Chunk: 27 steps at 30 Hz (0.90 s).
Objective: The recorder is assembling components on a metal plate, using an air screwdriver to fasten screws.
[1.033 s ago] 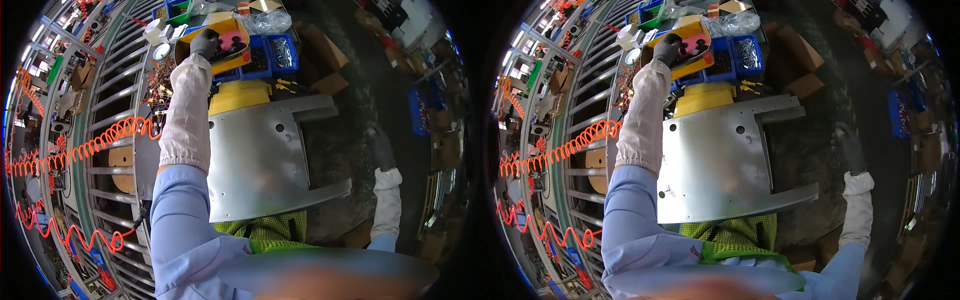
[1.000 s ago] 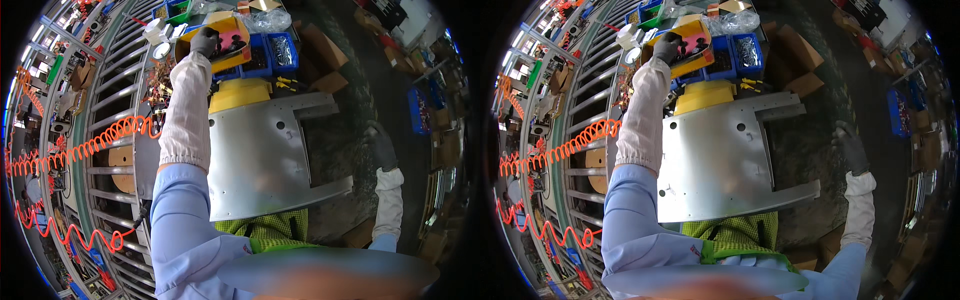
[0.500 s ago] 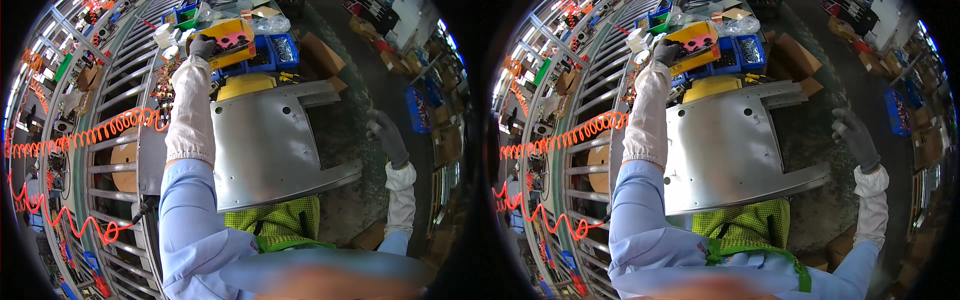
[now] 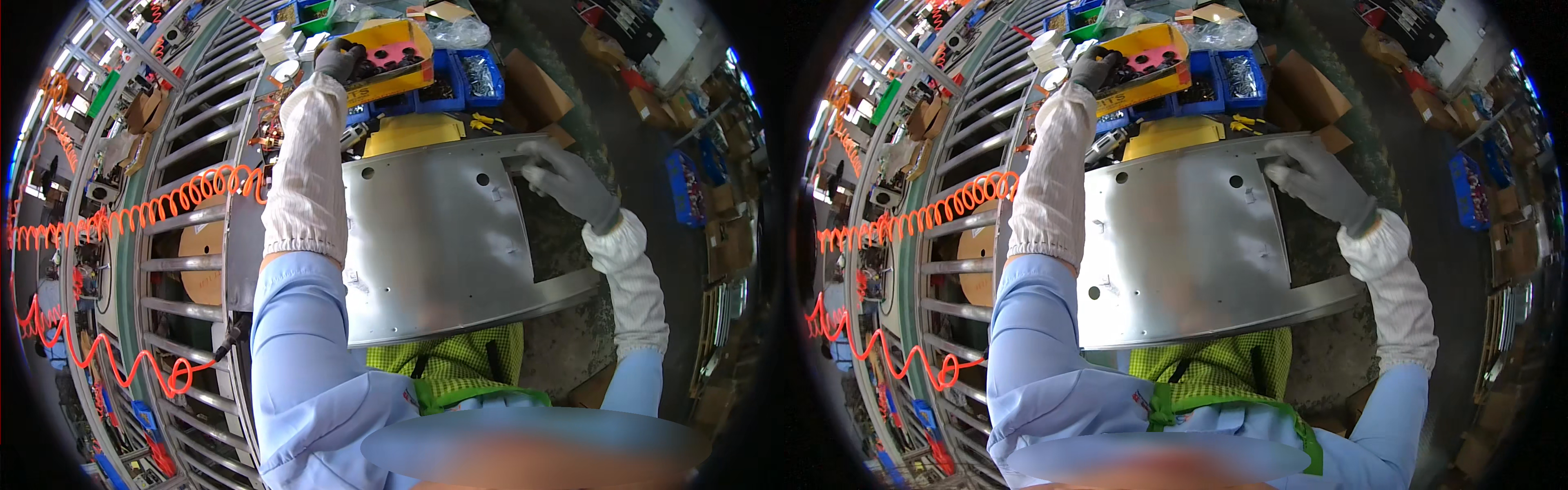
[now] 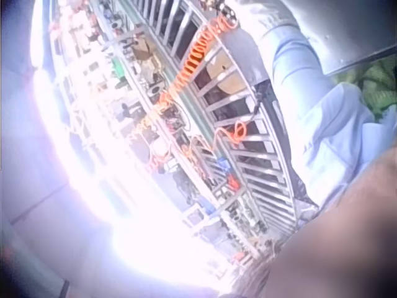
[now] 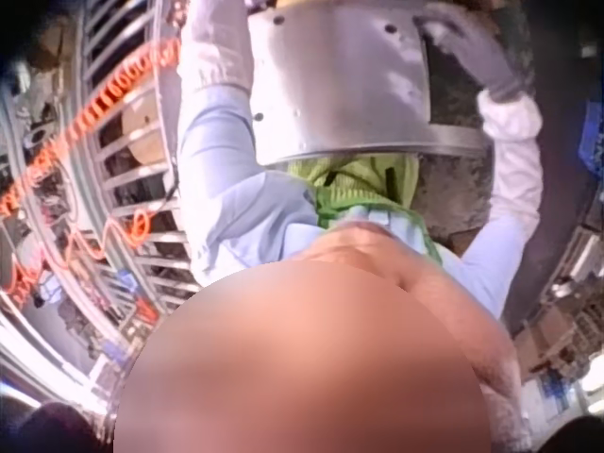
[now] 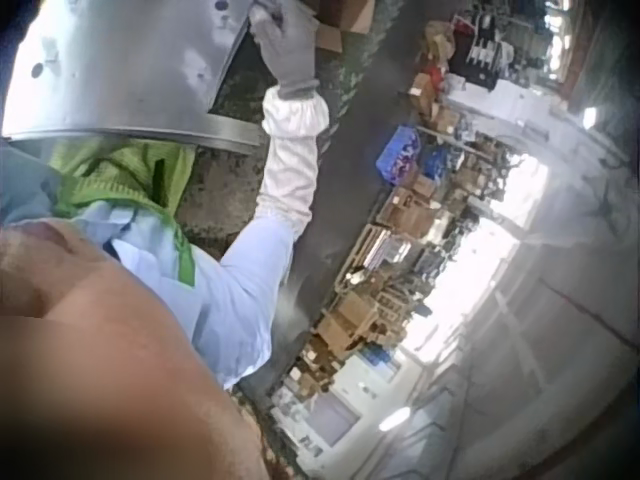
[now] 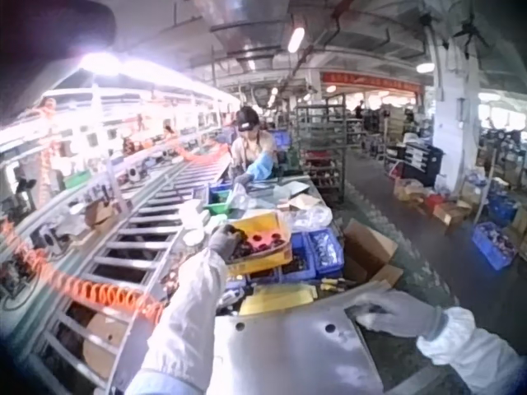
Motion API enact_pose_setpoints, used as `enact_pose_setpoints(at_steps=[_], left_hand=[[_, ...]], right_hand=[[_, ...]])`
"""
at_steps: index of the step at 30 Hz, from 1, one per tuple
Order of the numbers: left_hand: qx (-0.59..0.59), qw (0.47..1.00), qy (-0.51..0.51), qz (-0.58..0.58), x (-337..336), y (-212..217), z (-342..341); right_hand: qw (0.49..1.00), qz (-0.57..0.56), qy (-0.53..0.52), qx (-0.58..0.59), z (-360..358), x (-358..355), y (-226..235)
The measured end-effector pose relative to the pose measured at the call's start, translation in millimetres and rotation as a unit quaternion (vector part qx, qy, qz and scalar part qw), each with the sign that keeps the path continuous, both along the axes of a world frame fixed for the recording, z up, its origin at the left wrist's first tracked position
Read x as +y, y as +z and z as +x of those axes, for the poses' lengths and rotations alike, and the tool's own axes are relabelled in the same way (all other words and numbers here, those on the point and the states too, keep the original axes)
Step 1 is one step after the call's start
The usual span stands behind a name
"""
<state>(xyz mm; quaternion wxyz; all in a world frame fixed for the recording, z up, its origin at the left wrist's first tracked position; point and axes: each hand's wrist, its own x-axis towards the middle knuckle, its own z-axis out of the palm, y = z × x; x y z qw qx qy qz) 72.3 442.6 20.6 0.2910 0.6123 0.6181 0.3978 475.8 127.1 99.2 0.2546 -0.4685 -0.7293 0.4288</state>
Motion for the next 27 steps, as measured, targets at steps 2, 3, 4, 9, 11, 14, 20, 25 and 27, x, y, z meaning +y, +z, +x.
enact_pose_setpoints(at_steps=[2,3,4,9,11,14,20,25,27], left_hand=[[0.081,0.996,0.005,0.041,-4,3,-3],[0.15,0.986,0.007,0.077,-7,4,-4],[0.197,0.975,-0.006,0.101,-9,6,-6],[-0.115,0.992,-0.032,0.051,-42,31,6],[-0.271,0.951,-0.146,0.033,-73,44,27],[-0.35,0.898,-0.265,-0.021,-148,54,64],[-0.388,0.88,-0.27,-0.042,-301,57,106],[-0.464,0.858,-0.218,-0.025,-350,23,124],[-0.583,0.796,-0.158,-0.045,-354,5,117]], right_hand=[[0.998,0.055,0.04,-0.009,-25,20,-2],[0.995,0.076,0.031,-0.048,-36,27,-4],[0.995,0.087,0.036,-0.044,-45,30,-4],[0.998,0.03,0.035,-0.03,-77,44,0],[0.998,0.054,0.037,-0.013,-86,48,4],[0.977,0.163,-0.065,0.123,-99,51,8],[0.951,0.036,-0.109,0.286,-114,-4,-4],[0.924,0.048,-0.092,0.369,-80,-49,-31],[0.92,0.014,-0.131,0.37,-62,-45,-41]])
